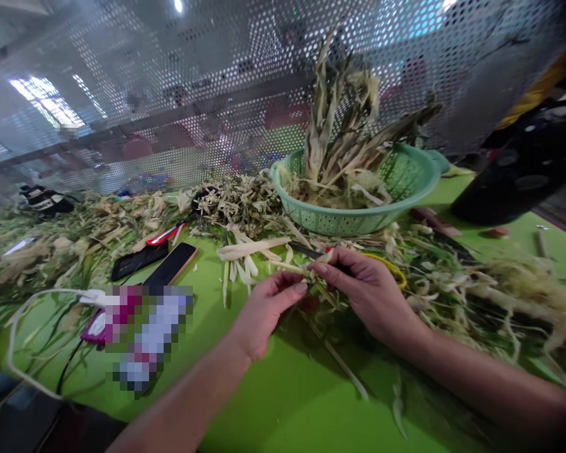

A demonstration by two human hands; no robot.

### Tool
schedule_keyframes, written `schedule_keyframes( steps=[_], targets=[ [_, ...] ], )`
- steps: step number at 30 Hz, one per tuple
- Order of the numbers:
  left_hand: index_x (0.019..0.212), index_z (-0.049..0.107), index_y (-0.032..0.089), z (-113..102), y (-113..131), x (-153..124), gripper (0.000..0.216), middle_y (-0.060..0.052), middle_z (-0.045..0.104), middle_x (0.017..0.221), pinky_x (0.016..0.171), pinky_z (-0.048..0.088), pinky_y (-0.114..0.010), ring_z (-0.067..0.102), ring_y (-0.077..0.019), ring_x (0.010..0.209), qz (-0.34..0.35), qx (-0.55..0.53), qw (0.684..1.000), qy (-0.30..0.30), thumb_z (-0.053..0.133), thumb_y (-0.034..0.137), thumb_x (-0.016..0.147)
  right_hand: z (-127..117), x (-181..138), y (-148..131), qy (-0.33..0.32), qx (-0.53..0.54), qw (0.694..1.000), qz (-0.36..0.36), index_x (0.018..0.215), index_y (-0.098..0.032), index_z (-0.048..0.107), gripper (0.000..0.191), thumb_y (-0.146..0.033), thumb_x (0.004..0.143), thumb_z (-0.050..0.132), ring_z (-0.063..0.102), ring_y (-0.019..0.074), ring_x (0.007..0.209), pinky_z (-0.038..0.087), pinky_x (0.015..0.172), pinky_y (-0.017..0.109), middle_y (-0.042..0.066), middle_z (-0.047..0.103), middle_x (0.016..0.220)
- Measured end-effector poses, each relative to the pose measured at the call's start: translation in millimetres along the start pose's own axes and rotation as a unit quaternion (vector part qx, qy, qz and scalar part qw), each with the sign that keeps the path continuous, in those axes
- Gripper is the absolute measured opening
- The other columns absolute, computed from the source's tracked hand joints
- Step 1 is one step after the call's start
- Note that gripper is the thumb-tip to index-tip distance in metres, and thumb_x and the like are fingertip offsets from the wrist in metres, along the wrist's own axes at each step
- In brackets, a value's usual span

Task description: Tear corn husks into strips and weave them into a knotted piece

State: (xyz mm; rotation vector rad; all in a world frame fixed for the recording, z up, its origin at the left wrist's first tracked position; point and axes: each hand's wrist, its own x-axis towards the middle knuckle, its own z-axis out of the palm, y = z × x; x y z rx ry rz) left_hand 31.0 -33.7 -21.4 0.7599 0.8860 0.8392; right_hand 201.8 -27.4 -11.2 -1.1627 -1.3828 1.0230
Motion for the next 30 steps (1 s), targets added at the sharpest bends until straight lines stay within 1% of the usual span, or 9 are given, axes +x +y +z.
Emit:
schedule_keyframes(
  steps=[2,4,8,15,19,21,25,28,30],
  targets=[
    [0.089,0.062,0.016,4,-1,-2,0.026,-0.001,0.065,0.072,0.066,0.048,-0.025,0.06,-0.0109,0.064,-0.002,0.032,0.999,-0.001,0.072,0.035,0.076,-1,0,1,-0.004,0.0,1.0,0.001,0.068,-0.019,0.056,0.03,-0.044,0.083,0.065,0.044,0.0127,0.064,0.039,0.061,0.025,-0.002,0.05,0.065],
    [0.085,0.061,0.015,7,-1,-3,0.023,0.0,0.061,0.066,0.062,0.044,-0.023,0.055,-0.0091,0.06,0.008,0.068,0.998,0.001,0.068,0.037,0.079,-1,0,3,-0.007,-0.002,1.0,0.003,0.07,-0.02,0.057,0.029,-0.044,0.084,0.064,0.046,0.0134,0.065,0.039,0.063,0.026,-0.001,0.051,0.067],
    [0.081,0.056,0.016,7,-2,-3,0.019,0.002,0.057,0.065,0.062,0.041,-0.023,0.052,-0.0091,0.062,0.039,0.094,0.995,-0.005,0.062,0.034,0.083,-1,2,4,-0.006,-0.003,1.0,0.011,0.068,-0.02,0.055,0.031,-0.046,0.082,0.065,0.045,0.0135,0.064,0.039,0.062,0.026,-0.001,0.05,0.066],
    [0.079,0.053,0.018,2,-4,-1,0.013,0.002,0.057,0.064,0.061,0.039,-0.025,0.051,-0.0099,0.061,0.031,0.097,0.995,-0.003,0.059,0.028,0.082,-1,3,7,-0.012,0.016,0.999,0.034,0.068,-0.019,0.058,0.032,-0.048,0.079,0.068,0.045,0.0127,0.062,0.038,0.06,0.026,-0.002,0.052,0.065],
    [0.079,0.055,0.017,4,0,-3,0.014,0.0,0.061,0.067,0.066,0.044,-0.027,0.056,-0.011,0.063,0.003,0.079,0.997,-0.005,0.062,0.029,0.08,-4,6,5,-0.02,0.019,0.999,0.043,0.068,-0.018,0.059,0.034,-0.049,0.078,0.069,0.044,0.0115,0.059,0.037,0.058,0.025,-0.003,0.051,0.062],
    [0.084,0.058,0.016,5,2,-3,0.015,-0.001,0.065,0.074,0.073,0.047,-0.029,0.06,-0.012,0.068,0.003,0.051,0.999,-0.008,0.065,0.028,0.079,-4,7,1,-0.036,0.013,0.998,0.052,0.067,-0.018,0.06,0.036,-0.051,0.077,0.068,0.043,0.0112,0.057,0.036,0.056,0.025,-0.003,0.051,0.061],
    [0.1,0.064,0.017,6,4,-3,0.027,-0.004,0.069,0.091,0.089,0.047,-0.032,0.063,-0.015,0.088,0.043,0.033,0.998,-0.009,0.071,0.032,0.078,-4,6,-6,-0.056,-0.021,0.997,0.037,0.064,-0.019,0.059,0.036,-0.051,0.078,0.066,0.044,0.0119,0.058,0.036,0.055,0.025,-0.003,0.05,0.06],
    [0.102,0.066,0.016,5,3,-2,0.032,-0.006,0.069,0.096,0.093,0.046,-0.034,0.061,-0.017,0.096,0.075,0.063,0.995,-0.012,0.071,0.037,0.078,-2,3,-5,-0.067,-0.05,0.996,0.004,0.064,-0.019,0.059,0.034,-0.049,0.08,0.065,0.045,0.013,0.062,0.037,0.058,0.025,-0.002,0.05,0.062],
    [0.103,0.067,0.016,4,2,-1,0.033,-0.007,0.068,0.099,0.091,0.046,-0.034,0.06,-0.0174,0.097,0.093,0.085,0.992,-0.017,0.07,0.039,0.079,-2,2,-2,-0.072,-0.061,0.995,-0.01,0.067,-0.019,0.06,0.032,-0.047,0.082,0.064,0.047,0.0139,0.064,0.038,0.06,0.025,-0.001,0.053,0.065]
  ],
)
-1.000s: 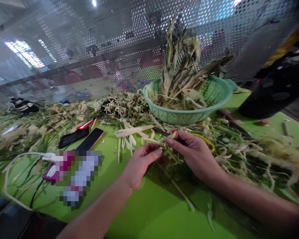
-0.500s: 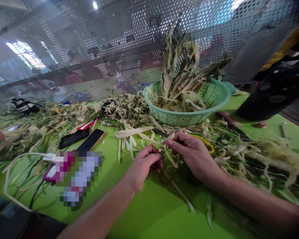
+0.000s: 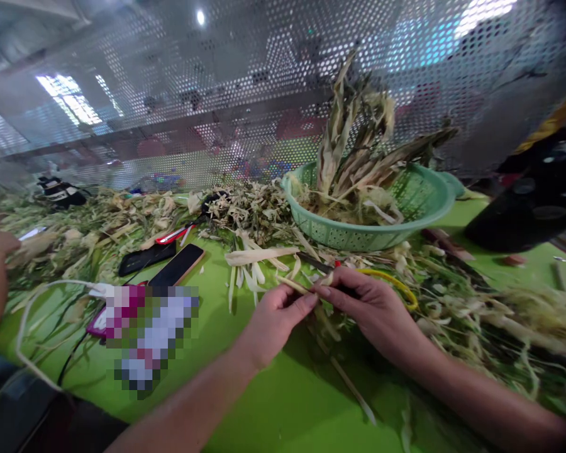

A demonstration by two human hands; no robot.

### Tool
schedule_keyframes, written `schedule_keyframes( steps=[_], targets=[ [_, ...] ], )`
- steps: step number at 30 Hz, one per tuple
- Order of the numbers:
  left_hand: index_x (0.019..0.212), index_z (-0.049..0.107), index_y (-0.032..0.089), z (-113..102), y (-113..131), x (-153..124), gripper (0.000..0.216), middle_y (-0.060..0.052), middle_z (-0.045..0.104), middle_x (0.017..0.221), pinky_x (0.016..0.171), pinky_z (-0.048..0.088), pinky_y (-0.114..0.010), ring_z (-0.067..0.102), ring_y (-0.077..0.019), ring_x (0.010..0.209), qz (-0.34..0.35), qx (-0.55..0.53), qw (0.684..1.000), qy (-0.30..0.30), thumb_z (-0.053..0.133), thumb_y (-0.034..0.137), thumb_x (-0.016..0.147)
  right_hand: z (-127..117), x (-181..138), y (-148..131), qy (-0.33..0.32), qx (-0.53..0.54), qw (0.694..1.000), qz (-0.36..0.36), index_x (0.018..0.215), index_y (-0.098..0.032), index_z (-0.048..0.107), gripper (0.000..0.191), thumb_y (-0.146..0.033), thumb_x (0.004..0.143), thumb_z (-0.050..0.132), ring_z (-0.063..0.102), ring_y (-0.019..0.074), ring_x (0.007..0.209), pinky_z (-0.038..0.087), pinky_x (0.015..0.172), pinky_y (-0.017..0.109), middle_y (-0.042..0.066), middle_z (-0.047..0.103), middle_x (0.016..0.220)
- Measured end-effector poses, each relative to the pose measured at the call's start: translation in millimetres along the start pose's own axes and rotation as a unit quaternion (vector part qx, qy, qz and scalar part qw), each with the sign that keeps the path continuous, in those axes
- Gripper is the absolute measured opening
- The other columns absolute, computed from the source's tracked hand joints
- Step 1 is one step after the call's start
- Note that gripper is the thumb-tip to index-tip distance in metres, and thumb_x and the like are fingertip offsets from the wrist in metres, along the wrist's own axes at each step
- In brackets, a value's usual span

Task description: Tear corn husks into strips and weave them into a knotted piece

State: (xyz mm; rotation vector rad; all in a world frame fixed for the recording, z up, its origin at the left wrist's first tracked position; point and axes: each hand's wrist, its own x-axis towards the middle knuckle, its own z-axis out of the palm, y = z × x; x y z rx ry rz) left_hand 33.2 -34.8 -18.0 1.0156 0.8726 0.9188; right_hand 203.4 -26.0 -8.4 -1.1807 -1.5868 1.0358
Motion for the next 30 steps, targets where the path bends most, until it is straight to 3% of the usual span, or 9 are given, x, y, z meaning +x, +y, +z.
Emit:
schedule_keyframes(
  steps=[9,13,15,17,22,26,30],
  targets=[
    [0.088,0.066,0.015,2,-5,1,0.02,-0.003,0.062,0.08,0.077,0.046,-0.03,0.054,-0.0133,0.076,0.015,-0.02,0.999,0.027,0.071,0.031,0.076,3,-1,2,-0.015,-0.01,1.0,0.0,0.069,-0.02,0.063,0.031,-0.05,0.078,0.069,0.05,0.0166,0.066,0.039,0.063,0.027,0.001,0.059,0.067],
    [0.086,0.067,0.018,-5,9,-5,0.021,-0.004,0.062,0.077,0.071,0.045,-0.032,0.055,-0.0159,0.073,0.057,0.111,0.992,-0.005,0.062,0.038,0.083,1,-1,-2,-0.047,-0.009,0.999,0.024,0.069,-0.021,0.061,0.031,-0.048,0.081,0.066,0.05,0.0169,0.066,0.038,0.061,0.028,0.001,0.057,0.066],
    [0.087,0.07,0.02,-18,27,-8,0.022,-0.005,0.066,0.083,0.071,0.045,-0.032,0.058,-0.0177,0.075,0.086,0.236,0.965,-0.079,0.061,0.04,0.084,-1,-1,-3,-0.083,-0.02,0.996,0.037,0.07,-0.02,0.06,0.032,-0.05,0.083,0.063,0.05,0.0167,0.065,0.038,0.061,0.028,0.001,0.056,0.066],
    [0.086,0.072,0.023,-36,48,-10,0.018,-0.005,0.069,0.087,0.075,0.044,-0.033,0.061,-0.0196,0.079,0.112,0.372,0.915,-0.104,0.065,0.039,0.081,-3,-1,-4,-0.122,-0.042,0.991,0.036,0.071,-0.02,0.061,0.033,-0.05,0.084,0.06,0.051,0.0168,0.065,0.038,0.061,0.029,0.001,0.056,0.066],
    [0.088,0.07,0.023,-79,76,-7,0.013,-0.004,0.071,0.091,0.08,0.044,-0.034,0.061,-0.0199,0.085,0.157,0.514,0.837,0.101,0.059,0.028,0.085,2,1,3,-0.21,-0.108,0.972,0.0,0.075,-0.021,0.063,0.028,-0.045,0.087,0.057,0.058,0.0193,0.069,0.043,0.064,0.03,0.003,0.063,0.072],
    [0.091,0.071,0.026,-93,68,-4,0.013,-0.003,0.067,0.081,0.078,0.043,-0.033,0.058,-0.0218,0.085,0.149,0.622,0.766,0.069,0.065,0.024,0.078,7,1,11,-0.188,-0.17,0.967,-0.034,0.079,-0.022,0.065,0.022,-0.041,0.087,0.057,0.06,0.0193,0.066,0.044,0.061,0.03,0.003,0.066,0.074],
    [0.102,0.069,0.03,-93,58,-1,0.031,-0.002,0.065,0.078,0.076,0.04,-0.032,0.057,-0.0226,0.085,0.14,0.664,0.734,0.029,0.068,0.016,0.074,6,-1,17,-0.135,-0.217,0.966,-0.041,0.106,-0.024,0.063,0.027,-0.04,0.085,0.06,0.06,0.0184,0.061,0.044,0.056,0.029,0.002,0.068,0.076]
  ],
)
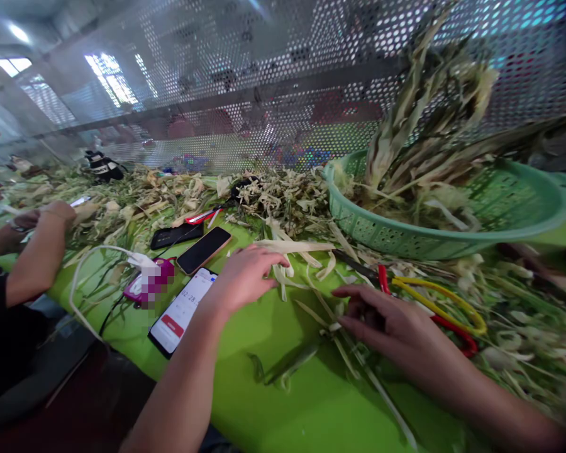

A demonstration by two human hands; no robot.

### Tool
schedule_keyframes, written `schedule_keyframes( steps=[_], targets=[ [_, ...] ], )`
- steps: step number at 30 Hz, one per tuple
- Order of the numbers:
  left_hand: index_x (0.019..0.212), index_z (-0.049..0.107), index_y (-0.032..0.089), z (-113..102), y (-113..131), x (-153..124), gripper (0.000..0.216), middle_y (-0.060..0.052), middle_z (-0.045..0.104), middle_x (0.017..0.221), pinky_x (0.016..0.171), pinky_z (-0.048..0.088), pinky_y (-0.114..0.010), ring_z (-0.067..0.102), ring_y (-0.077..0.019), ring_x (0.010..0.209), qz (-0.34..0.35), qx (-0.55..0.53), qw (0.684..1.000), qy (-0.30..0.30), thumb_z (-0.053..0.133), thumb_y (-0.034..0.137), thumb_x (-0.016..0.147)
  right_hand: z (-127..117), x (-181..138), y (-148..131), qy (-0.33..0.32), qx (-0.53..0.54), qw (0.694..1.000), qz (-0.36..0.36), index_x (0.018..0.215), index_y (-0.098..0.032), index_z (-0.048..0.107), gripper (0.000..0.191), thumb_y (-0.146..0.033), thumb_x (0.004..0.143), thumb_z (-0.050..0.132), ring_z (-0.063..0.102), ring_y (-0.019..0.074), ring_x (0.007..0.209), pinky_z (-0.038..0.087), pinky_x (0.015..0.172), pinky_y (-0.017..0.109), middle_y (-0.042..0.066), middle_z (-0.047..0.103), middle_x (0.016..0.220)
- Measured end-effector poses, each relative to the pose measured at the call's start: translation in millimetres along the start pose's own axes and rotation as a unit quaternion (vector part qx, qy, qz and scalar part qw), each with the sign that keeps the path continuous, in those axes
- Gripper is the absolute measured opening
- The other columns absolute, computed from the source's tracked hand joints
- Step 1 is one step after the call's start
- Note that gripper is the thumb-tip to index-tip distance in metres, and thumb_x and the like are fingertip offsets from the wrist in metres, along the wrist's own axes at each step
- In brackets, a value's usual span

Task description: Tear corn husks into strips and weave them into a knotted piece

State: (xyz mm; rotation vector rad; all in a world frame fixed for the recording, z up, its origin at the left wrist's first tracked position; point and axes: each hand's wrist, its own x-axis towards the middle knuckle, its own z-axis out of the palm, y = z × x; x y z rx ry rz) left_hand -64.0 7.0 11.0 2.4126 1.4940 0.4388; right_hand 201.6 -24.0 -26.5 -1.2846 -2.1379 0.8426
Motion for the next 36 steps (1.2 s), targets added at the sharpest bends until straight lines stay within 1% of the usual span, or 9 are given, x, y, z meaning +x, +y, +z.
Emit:
schedule_keyframes(
  steps=[3,7,12,17,20,25,28,33,36],
  targets=[
    [0.094,0.069,0.028,3,1,2,0.023,-0.001,0.066,0.079,0.075,0.039,-0.031,0.057,-0.0223,0.086,0.001,0.006,1.0,-0.011,0.068,0.016,0.074,0,-2,1,0.006,-0.022,1.0,-0.002,0.114,-0.025,0.06,0.033,-0.04,0.085,0.061,0.06,0.0177,0.058,0.043,0.053,0.029,0.001,0.067,0.075],
    [0.076,0.067,0.024,4,2,5,0.007,-0.001,0.066,0.075,0.072,0.039,-0.03,0.056,-0.0212,0.081,-0.012,0.0,1.0,0.001,0.067,0.017,0.075,0,-4,-2,0.008,-0.034,0.999,-0.015,0.109,-0.025,0.064,0.027,-0.037,0.086,0.059,0.063,0.0187,0.063,0.045,0.055,0.028,0.003,0.069,0.078],
    [0.092,0.068,0.026,7,4,6,0.019,-0.001,0.066,0.077,0.072,0.039,-0.03,0.057,-0.0212,0.082,0.003,-0.003,1.0,-0.005,0.07,0.02,0.074,-1,-5,-4,0.019,-0.049,0.998,-0.043,0.102,-0.023,0.066,0.018,-0.03,0.087,0.057,0.066,0.0197,0.076,0.049,0.065,0.029,0.005,0.071,0.091],
    [0.073,0.064,0.021,5,7,5,0.005,-0.002,0.066,0.076,0.07,0.039,-0.029,0.057,-0.0204,0.081,-0.031,0.003,0.999,-0.019,0.067,0.022,0.077,0,-5,-3,-0.001,-0.054,0.998,-0.044,0.101,-0.022,0.065,0.017,-0.028,0.091,0.052,0.066,0.0188,0.079,0.049,0.067,0.029,0.006,0.07,0.095],
    [0.075,0.061,0.021,1,11,6,0.007,-0.001,0.065,0.079,0.071,0.041,-0.028,0.057,-0.0175,0.08,-0.051,-0.058,0.996,0.036,0.062,0.023,0.082,2,-6,-3,0.001,-0.052,0.998,-0.041,0.101,-0.021,0.064,0.017,-0.029,0.092,0.052,0.065,0.0188,0.081,0.049,0.069,0.029,0.005,0.069,0.095],
    [0.083,0.061,0.02,-3,13,6,0.008,0.0,0.063,0.082,0.075,0.044,-0.027,0.058,-0.0148,0.078,-0.066,-0.143,0.971,0.18,0.06,0.027,0.084,-4,-8,-8,0.022,-0.047,0.998,-0.046,0.101,-0.023,0.063,0.019,-0.032,0.095,0.048,0.065,0.0181,0.084,0.05,0.071,0.028,0.004,0.068,0.096],
    [0.085,0.061,0.019,-2,11,5,0.012,-0.002,0.063,0.083,0.076,0.045,-0.028,0.058,-0.015,0.078,-0.091,-0.156,0.951,0.25,0.06,0.03,0.084,-15,-1,-8,0.048,-0.099,0.992,-0.057,0.103,-0.022,0.065,0.022,-0.033,0.095,0.047,0.065,0.0194,0.085,0.051,0.072,0.031,0.006,0.068,0.1],
    [0.113,0.06,0.023,2,16,5,0.028,-0.002,0.065,0.088,0.082,0.046,-0.03,0.06,-0.0163,0.085,-0.072,-0.179,0.961,0.197,0.058,0.028,0.085,-29,25,19,0.084,-0.273,0.956,-0.069,0.119,-0.021,0.065,0.033,-0.035,0.094,0.048,0.059,0.0288,0.109,0.044,0.096,0.048,0.011,0.065,0.121],
    [0.116,0.06,0.024,6,24,5,0.031,-0.002,0.065,0.09,0.084,0.045,-0.031,0.06,-0.0168,0.088,-0.053,-0.179,0.968,0.169,0.058,0.027,0.086,-25,36,37,0.083,-0.311,0.946,-0.033,0.127,-0.022,0.062,0.04,-0.038,0.093,0.049,0.055,0.0324,0.115,0.043,0.098,0.053,0.011,0.063,0.128]
  ],
)
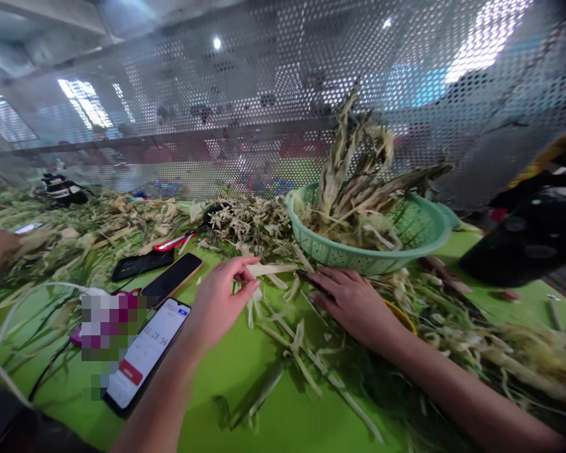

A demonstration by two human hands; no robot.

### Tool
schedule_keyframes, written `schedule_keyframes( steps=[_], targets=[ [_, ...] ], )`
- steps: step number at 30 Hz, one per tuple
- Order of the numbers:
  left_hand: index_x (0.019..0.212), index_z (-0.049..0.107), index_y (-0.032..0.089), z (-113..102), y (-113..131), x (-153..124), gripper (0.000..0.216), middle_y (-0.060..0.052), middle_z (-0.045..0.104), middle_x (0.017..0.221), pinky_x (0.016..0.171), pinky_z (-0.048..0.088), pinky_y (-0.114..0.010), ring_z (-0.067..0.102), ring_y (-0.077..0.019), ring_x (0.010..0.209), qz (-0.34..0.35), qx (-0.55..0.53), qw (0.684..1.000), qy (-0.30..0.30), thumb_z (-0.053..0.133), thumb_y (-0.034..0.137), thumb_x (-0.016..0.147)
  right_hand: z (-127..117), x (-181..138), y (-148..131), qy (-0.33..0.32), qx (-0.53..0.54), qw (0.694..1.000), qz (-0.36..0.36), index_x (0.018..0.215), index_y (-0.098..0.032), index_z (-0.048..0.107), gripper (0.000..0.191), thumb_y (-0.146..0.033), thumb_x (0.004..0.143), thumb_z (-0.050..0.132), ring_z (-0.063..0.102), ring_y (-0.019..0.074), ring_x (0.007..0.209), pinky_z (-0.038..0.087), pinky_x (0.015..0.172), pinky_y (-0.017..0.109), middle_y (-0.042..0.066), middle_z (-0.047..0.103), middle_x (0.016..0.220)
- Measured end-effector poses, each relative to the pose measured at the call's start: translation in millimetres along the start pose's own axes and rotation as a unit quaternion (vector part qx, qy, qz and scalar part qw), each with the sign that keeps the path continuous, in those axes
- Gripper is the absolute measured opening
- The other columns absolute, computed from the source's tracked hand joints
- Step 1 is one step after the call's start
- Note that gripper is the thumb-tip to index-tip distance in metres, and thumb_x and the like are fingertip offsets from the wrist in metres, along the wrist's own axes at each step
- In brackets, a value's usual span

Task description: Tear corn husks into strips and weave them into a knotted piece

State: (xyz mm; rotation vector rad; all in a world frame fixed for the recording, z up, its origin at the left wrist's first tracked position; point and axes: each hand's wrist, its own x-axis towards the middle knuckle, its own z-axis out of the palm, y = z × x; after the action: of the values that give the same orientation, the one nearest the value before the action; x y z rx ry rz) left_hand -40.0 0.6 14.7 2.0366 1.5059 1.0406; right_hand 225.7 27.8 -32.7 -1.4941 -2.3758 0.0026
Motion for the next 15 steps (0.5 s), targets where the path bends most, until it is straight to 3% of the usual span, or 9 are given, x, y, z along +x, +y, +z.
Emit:
schedule_keyframes(
  steps=[3,7,10,15],
  targets=[
    [0.11,0.063,0.024,4,4,-2,0.025,-0.002,0.066,0.093,0.084,0.045,-0.031,0.06,-0.0174,0.09,0.001,0.008,1.0,-0.018,0.058,0.028,0.086,6,2,2,0.003,0.033,0.999,0.004,0.13,-0.019,0.06,0.045,-0.04,0.091,0.053,0.052,0.033,0.118,0.041,0.101,0.053,0.012,0.063,0.128],
    [0.104,0.065,0.023,5,6,-4,0.021,-0.003,0.066,0.096,0.083,0.045,-0.031,0.059,-0.0176,0.09,-0.007,-0.012,1.0,-0.014,0.058,0.029,0.086,-11,1,-7,0.013,0.183,0.983,0.001,0.133,-0.025,0.057,0.047,-0.042,0.09,0.054,0.051,0.0295,0.122,0.041,0.103,0.049,0.01,0.059,0.133],
    [0.107,0.064,0.022,6,7,-5,0.024,-0.005,0.065,0.099,0.08,0.046,-0.03,0.059,-0.0177,0.092,-0.035,-0.075,0.996,-0.018,0.056,0.035,0.088,-30,-3,-18,0.011,0.316,0.948,0.019,0.136,-0.033,0.053,0.048,-0.046,0.09,0.055,0.048,0.0279,0.128,0.037,0.108,0.048,0.006,0.053,0.138],
    [0.119,0.058,0.023,8,10,-7,0.04,-0.006,0.063,0.107,0.082,0.047,-0.03,0.058,-0.0183,0.096,-0.083,-0.214,0.972,-0.039,0.055,0.047,0.087,-48,-13,-39,-0.04,0.461,0.886,0.043,0.124,-0.033,0.063,0.037,-0.043,0.088,0.061,0.053,0.0273,0.122,0.034,0.11,0.046,0.005,0.057,0.133]
  ],
)
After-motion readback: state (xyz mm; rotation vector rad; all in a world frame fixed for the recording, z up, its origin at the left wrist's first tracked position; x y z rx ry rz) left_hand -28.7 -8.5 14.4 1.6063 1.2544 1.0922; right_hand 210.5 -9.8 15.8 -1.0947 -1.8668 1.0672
